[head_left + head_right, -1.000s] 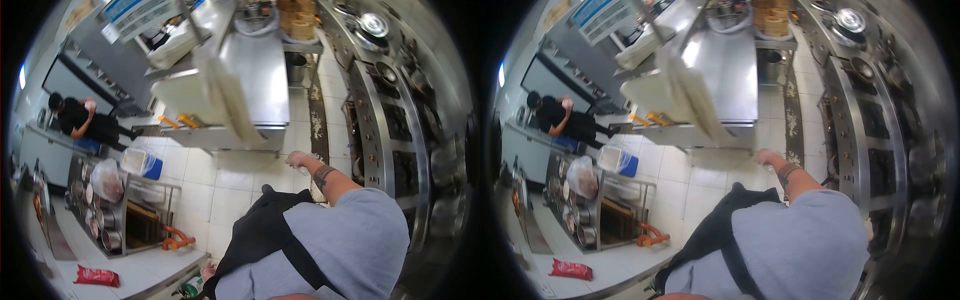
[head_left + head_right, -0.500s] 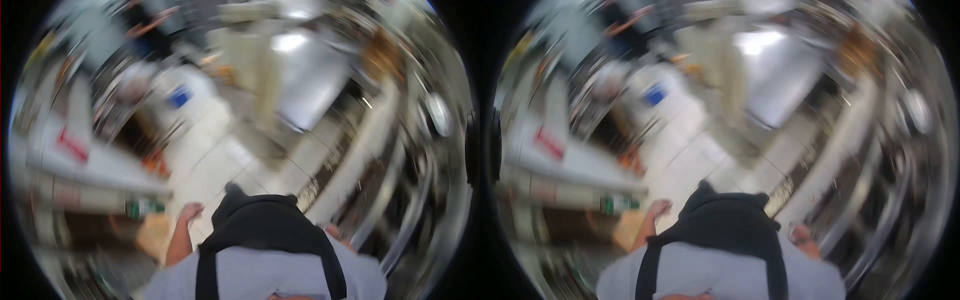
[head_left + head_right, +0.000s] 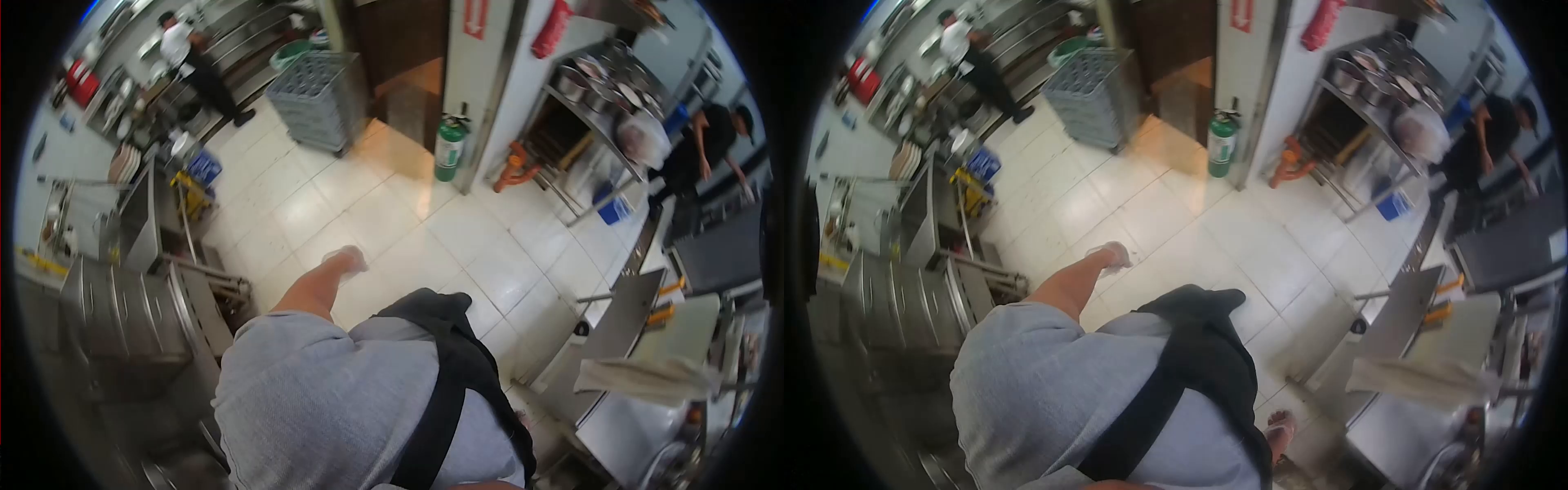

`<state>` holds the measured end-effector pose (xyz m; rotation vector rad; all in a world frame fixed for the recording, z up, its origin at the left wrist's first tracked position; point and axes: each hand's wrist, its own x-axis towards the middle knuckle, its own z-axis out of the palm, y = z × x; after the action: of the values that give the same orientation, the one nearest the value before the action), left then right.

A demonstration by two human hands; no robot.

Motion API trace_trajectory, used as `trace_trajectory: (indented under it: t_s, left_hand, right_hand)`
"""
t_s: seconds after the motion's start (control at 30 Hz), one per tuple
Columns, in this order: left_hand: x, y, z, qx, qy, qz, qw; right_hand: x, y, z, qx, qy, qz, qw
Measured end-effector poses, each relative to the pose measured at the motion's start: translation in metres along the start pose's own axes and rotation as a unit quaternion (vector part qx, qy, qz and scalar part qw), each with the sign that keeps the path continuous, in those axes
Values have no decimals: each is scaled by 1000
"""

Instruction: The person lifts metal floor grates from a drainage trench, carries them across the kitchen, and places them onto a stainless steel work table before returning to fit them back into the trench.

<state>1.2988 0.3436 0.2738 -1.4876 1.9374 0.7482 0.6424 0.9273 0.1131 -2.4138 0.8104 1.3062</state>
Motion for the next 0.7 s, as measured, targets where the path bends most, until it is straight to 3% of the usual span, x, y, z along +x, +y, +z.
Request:
trace_trajectory:
  t_s: [0.07, 0.13, 0.2, 0.27, 0.3, 0.33, 0.37, 0.4, 0.5, 0.57, 0.7]
  left_hand:
    - [-21, -33, 33, -73, -43, -106, 991]
    - [-49, -57, 69, -157, -19, -133, 978]
    - [-76, -65, 77, -236, 8, -159, 959]
    - [-112, -57, 50, -313, -73, -192, 927]
    - [-105, -69, 59, -322, -74, -194, 924]
    - [-92, -81, 71, -331, -73, -177, 924]
    - [-79, -93, 79, -340, -70, -159, 924]
    - [-65, -105, 85, -350, -69, -160, 920]
    - [-33, -138, 75, -353, 0, -103, 930]
    - [-29, -158, 32, -258, 27, 3, 966]
    - [22, -228, 17, -275, 54, -11, 960]
  right_hand:
    - [6, 22, -7, -29, 58, 24, 998]
    - [8, 36, -17, -50, 115, 51, 991]
    - [16, 56, -44, 9, 103, 53, 993]
    - [28, 83, -83, 154, 88, 88, 980]
    - [34, 99, -106, 317, 75, 130, 936]
    - [42, 114, -131, 635, 53, 199, 745]
    - [53, 128, -160, 839, 81, 276, 461]
    - [64, 140, -190, 886, 112, 322, 313]
    - [96, 180, -270, 880, 143, 321, 319]
    - [118, 204, -322, 866, 152, 318, 355]
    - [156, 240, -406, 826, 165, 312, 439]
